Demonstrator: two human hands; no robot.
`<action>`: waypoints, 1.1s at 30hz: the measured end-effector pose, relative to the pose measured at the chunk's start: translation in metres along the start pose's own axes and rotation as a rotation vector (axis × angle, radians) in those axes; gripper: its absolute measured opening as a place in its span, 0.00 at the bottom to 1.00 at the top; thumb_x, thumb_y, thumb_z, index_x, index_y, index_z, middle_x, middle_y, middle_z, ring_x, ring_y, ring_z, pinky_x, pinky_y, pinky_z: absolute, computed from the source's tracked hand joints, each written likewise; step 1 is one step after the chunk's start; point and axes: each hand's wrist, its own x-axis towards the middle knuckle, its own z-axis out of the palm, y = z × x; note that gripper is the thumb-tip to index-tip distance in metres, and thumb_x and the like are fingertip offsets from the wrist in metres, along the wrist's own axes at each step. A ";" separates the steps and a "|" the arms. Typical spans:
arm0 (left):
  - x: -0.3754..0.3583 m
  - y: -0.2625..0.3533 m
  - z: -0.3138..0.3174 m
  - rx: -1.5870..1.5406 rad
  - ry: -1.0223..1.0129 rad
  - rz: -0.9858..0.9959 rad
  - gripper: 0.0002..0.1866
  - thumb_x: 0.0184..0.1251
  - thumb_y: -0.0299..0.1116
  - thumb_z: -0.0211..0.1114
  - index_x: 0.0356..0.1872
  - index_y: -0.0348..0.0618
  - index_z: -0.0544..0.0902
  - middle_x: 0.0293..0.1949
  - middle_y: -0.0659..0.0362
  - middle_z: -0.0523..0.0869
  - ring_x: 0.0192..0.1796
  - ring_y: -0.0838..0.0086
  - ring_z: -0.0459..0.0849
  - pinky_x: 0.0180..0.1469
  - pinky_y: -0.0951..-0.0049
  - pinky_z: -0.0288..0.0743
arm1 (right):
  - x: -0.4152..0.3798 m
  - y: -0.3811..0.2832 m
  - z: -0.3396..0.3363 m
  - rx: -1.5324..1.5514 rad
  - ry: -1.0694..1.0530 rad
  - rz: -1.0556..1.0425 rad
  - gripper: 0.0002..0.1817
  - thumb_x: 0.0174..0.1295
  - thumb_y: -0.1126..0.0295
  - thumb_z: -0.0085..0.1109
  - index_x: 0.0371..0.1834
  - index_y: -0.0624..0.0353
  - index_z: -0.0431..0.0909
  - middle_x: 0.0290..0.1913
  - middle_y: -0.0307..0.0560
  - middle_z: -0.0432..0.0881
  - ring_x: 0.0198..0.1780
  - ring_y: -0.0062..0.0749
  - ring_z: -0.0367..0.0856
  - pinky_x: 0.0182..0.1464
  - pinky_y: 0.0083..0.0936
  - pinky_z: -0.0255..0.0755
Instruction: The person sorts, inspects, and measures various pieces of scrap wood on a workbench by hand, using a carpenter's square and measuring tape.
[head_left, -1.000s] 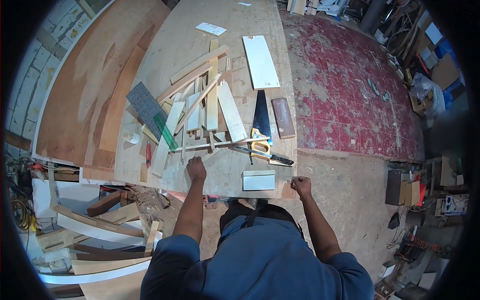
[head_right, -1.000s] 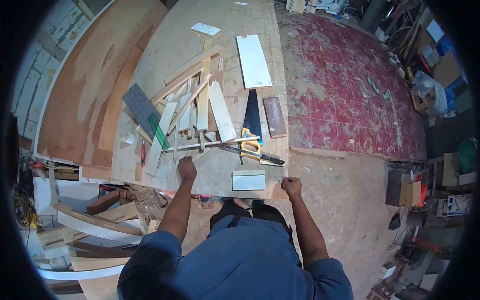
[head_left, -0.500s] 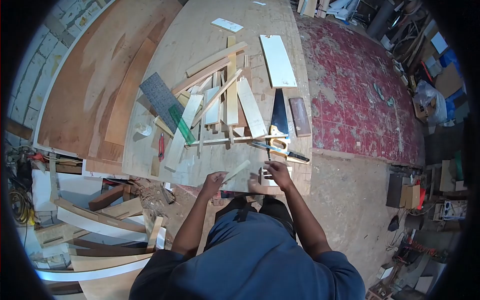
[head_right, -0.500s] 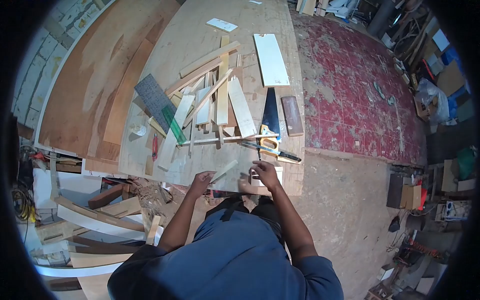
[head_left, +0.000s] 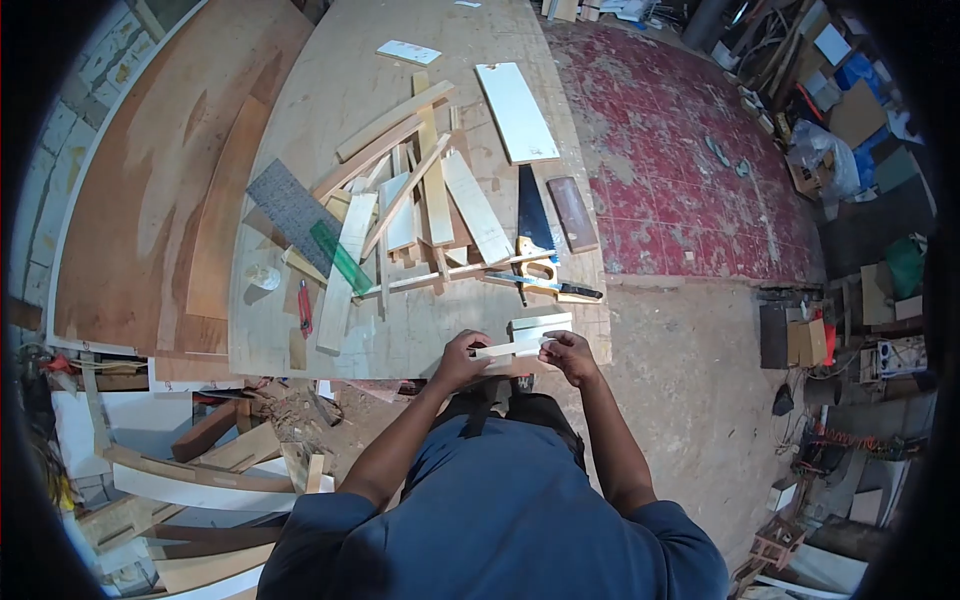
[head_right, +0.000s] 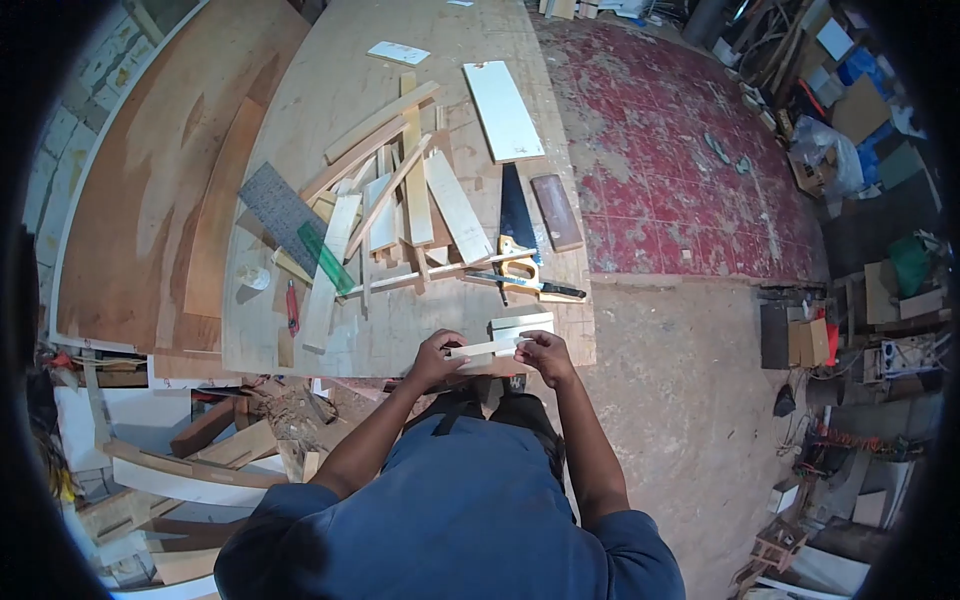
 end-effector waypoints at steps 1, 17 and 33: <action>0.000 0.000 0.006 -0.004 -0.007 0.003 0.16 0.51 0.24 0.73 0.43 0.38 0.84 0.37 0.60 0.84 0.46 0.77 0.82 0.51 0.78 0.75 | -0.004 0.001 -0.007 0.003 0.027 0.015 0.14 0.62 0.77 0.61 0.50 0.69 0.75 0.38 0.49 0.81 0.37 0.32 0.83 0.42 0.29 0.85; 0.001 -0.055 0.103 -0.090 0.192 -0.409 0.12 0.63 0.26 0.64 0.46 0.30 0.83 0.37 0.51 0.87 0.35 0.75 0.86 0.37 0.77 0.81 | 0.002 0.022 -0.082 -0.215 0.313 0.010 0.06 0.60 0.75 0.63 0.34 0.69 0.81 0.27 0.46 0.82 0.28 0.30 0.83 0.32 0.28 0.84; 0.015 -0.051 0.126 -0.239 0.515 -0.617 0.10 0.57 0.22 0.68 0.39 0.26 0.82 0.32 0.51 0.87 0.28 0.75 0.84 0.29 0.79 0.78 | 0.028 0.005 -0.090 -0.835 0.263 0.005 0.10 0.57 0.69 0.64 0.31 0.68 0.86 0.26 0.48 0.86 0.24 0.25 0.84 0.27 0.22 0.81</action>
